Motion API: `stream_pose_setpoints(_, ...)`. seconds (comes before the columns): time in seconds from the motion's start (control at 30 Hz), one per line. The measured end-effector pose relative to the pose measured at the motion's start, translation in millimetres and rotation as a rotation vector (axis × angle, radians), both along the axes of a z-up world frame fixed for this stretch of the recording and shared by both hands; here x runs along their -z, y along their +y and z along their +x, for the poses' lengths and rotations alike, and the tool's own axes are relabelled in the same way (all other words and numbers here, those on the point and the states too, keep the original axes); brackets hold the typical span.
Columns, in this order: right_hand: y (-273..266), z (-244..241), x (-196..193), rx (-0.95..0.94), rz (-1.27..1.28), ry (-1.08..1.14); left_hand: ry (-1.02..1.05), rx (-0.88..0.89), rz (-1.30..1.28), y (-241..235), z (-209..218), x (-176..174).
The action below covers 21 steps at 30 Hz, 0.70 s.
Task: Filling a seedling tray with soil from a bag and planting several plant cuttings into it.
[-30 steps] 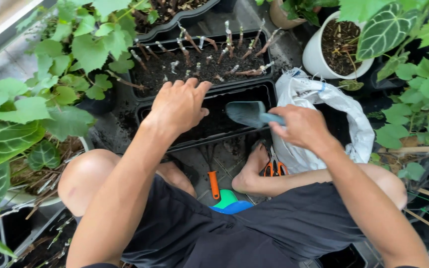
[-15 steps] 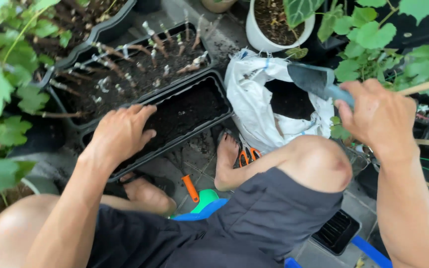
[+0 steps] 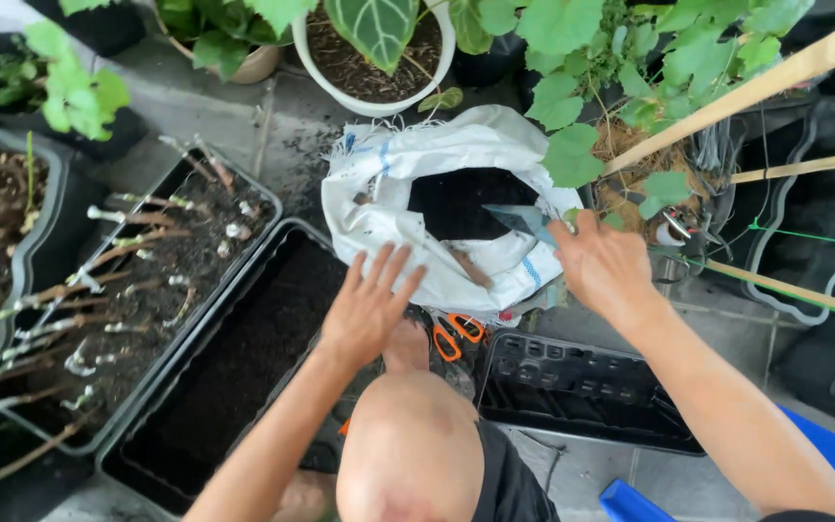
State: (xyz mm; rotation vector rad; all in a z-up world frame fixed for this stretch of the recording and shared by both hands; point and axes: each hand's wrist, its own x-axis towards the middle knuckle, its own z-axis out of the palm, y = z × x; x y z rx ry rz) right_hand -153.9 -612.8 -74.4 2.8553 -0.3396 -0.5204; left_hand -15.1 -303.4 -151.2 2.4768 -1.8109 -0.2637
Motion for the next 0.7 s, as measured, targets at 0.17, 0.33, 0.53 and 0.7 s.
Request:
stream_pose_setpoints(0.17,-1.5,-6.0,18.0,0.003,0.109,0.1,-0.031,0.045,0.186,-61.6,5.6,12.9)
stream_pose_setpoints(0.33,1.7,-8.1,38.8,-0.014,0.185,0.08,0.075,-0.066,-0.05,-74.9,-3.0,45.9)
stream_pose_setpoints(0.53,15.4,-9.9,45.3,0.005,0.178,0.092,-0.079,0.117,0.231,-79.1,-14.0,79.2)
stream_pose_setpoints(0.7,7.8,-1.0,38.1,0.117,0.207,0.185,0.347,-0.142,0.011,-76.7,4.5,36.0)
